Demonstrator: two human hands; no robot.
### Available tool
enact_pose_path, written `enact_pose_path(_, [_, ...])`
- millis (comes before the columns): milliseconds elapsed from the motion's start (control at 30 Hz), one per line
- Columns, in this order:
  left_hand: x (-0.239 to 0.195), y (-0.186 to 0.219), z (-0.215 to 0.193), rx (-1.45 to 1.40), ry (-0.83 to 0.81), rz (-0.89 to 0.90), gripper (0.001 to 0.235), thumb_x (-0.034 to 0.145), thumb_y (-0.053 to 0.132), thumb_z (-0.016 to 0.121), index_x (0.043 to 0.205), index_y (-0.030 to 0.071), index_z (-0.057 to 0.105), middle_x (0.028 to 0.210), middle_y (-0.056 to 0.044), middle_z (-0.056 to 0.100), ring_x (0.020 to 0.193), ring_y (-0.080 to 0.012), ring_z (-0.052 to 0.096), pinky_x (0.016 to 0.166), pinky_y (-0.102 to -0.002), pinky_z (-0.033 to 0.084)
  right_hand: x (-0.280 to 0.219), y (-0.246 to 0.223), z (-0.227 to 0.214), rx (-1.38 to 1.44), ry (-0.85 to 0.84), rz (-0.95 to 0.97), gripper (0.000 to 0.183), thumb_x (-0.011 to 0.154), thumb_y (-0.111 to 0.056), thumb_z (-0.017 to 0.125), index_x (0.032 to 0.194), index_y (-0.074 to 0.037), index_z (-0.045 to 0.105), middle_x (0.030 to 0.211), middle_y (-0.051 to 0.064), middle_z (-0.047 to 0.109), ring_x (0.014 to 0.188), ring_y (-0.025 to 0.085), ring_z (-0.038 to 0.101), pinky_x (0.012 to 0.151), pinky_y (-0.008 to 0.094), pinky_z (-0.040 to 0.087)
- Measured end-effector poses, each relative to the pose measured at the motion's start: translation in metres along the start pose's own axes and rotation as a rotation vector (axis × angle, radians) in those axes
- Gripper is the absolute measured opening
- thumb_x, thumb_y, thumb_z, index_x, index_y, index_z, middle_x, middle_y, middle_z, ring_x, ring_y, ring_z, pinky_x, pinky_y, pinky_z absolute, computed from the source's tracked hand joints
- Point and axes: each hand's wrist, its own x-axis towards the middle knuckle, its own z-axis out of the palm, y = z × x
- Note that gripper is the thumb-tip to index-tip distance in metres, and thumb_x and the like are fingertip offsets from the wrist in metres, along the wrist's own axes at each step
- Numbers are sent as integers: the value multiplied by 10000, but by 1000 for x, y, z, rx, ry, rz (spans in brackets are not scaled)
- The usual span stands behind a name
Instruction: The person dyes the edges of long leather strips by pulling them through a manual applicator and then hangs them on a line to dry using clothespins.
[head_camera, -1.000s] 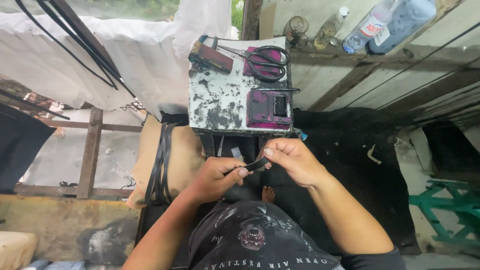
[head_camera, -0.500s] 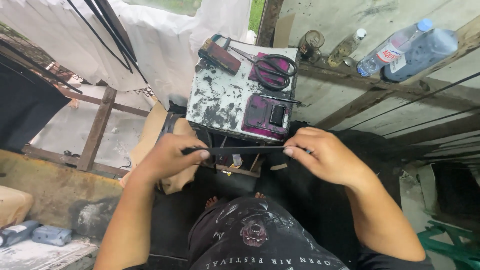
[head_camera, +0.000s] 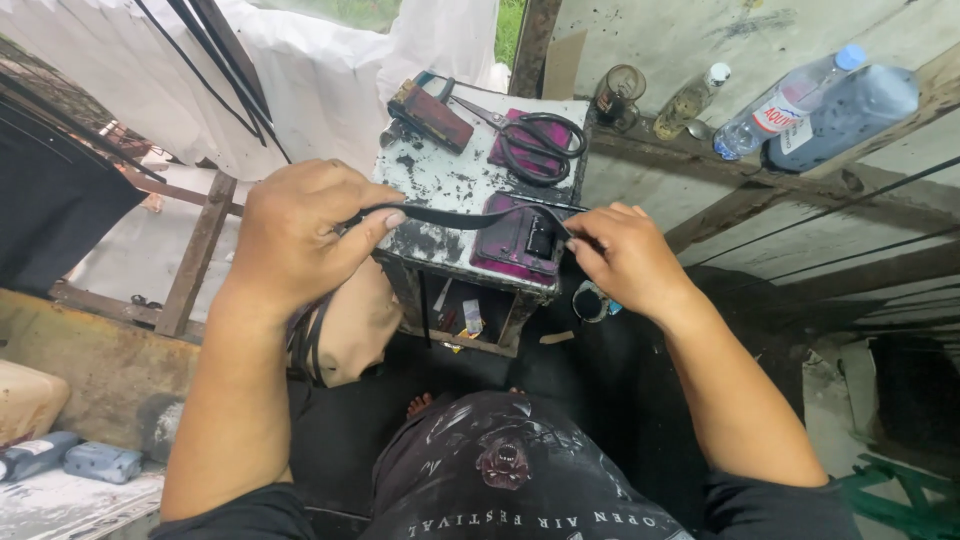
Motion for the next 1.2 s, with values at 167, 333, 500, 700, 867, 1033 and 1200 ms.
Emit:
enact_pose_path(167, [17, 8, 8, 117, 101, 170, 103, 988, 201, 757, 1025, 143, 834, 803, -12, 705, 697, -221, 632, 699, -333, 503, 2, 32, 47, 229, 216, -17, 175, 916, -130, 786, 1089, -151, 778, 875, -15, 763, 910, 216, 692, 868, 317, 459])
enact_pose_path(333, [29, 18, 17, 188, 170, 247, 123, 1010, 212, 724, 1004, 159, 835, 811, -2, 712, 714, -211, 622, 711, -328, 490, 2, 40, 77, 308, 454, -47, 148, 909, -113, 811, 1055, -137, 798, 814, -27, 748, 931, 206, 684, 917, 310, 430])
enact_pose_path(500, [35, 20, 17, 262, 217, 331, 92, 984, 153, 752, 1014, 151, 839, 805, 2, 705, 705, -198, 605, 699, -323, 486, 4, 36, 93, 283, 559, -81, 123, 926, -124, 801, 1049, -131, 807, 792, -25, 737, 950, 200, 678, 954, 317, 410])
enact_pose_path(700, [42, 24, 14, 357, 238, 437, 66, 993, 100, 783, 1003, 155, 817, 827, 14, 710, 690, -197, 558, 637, -325, 413, 2, 25, 96, 237, 598, -107, 133, 918, -48, 774, 1046, -86, 777, 872, 39, 716, 972, 240, 668, 956, 372, 386])
enact_pose_path(867, [43, 19, 10, 394, 231, 506, 77, 1028, 78, 801, 988, 143, 790, 854, 6, 718, 668, -207, 510, 583, -332, 321, 0, 25, 89, 178, 547, -117, 176, 919, -9, 750, 1074, -91, 745, 943, 28, 710, 962, 232, 652, 944, 388, 352])
enact_pose_path(1033, [39, 8, 3, 415, 235, 494, 113, 1027, 19, 782, 1026, 121, 831, 900, -28, 755, 691, -218, 557, 583, -347, 336, 5, 23, 76, 127, 482, -205, 113, 956, -77, 780, 1065, -93, 756, 930, 5, 722, 935, 202, 653, 933, 390, 354])
enact_pose_path(1200, [35, -4, -10, 438, 212, 495, 192, 1038, -40, 723, 1025, 121, 825, 898, -12, 761, 714, -210, 586, 680, -361, 351, 10, 21, 65, 89, 395, -256, 129, 970, -58, 760, 1094, -84, 732, 923, 15, 707, 926, 223, 626, 938, 401, 348])
